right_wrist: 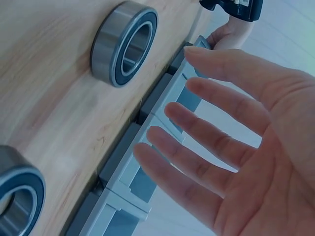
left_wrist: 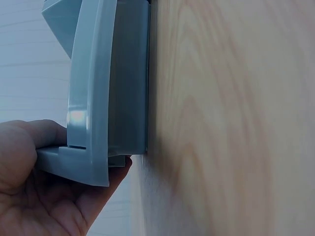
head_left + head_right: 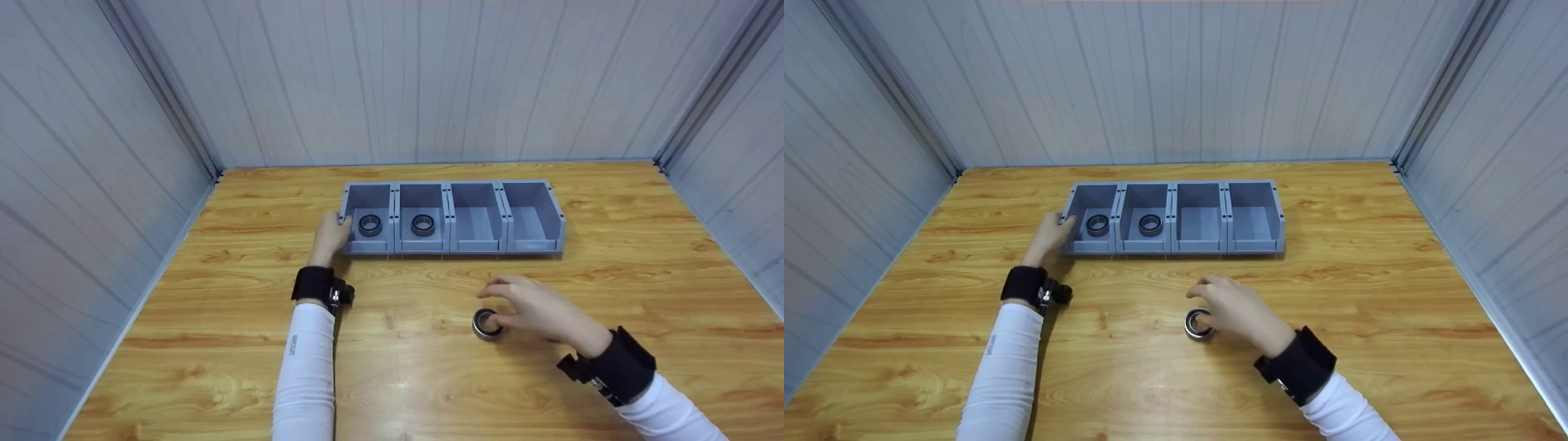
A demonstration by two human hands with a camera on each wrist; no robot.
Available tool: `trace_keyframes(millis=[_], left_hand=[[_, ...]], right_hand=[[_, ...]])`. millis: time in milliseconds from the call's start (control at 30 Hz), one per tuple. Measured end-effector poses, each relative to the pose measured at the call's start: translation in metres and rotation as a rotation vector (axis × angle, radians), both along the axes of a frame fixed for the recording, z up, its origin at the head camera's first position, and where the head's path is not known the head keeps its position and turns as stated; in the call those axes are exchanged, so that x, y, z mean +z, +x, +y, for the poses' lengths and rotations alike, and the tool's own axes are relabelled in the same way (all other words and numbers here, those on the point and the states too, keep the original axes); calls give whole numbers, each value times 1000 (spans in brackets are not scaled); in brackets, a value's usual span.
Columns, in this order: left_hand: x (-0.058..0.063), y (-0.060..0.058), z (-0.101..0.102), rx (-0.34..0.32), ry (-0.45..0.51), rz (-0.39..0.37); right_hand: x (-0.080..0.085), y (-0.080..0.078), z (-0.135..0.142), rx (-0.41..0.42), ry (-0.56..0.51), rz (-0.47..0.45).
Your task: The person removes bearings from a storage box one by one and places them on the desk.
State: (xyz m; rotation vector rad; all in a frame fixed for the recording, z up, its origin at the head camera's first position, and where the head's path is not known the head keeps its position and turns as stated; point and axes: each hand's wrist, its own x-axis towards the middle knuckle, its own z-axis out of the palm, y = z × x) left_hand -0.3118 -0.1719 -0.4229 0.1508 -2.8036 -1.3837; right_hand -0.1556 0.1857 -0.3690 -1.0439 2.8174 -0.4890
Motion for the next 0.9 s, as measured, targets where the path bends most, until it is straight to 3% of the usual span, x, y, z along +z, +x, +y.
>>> trace_keyframes(millis=[333, 900], left_hand=[[1, -2, 0, -11, -5, 26], [1, 0, -1, 1, -32, -17]], right_hand=[[1, -4, 12, -73, -3, 64], [3, -20, 38, -171, -77, 142]])
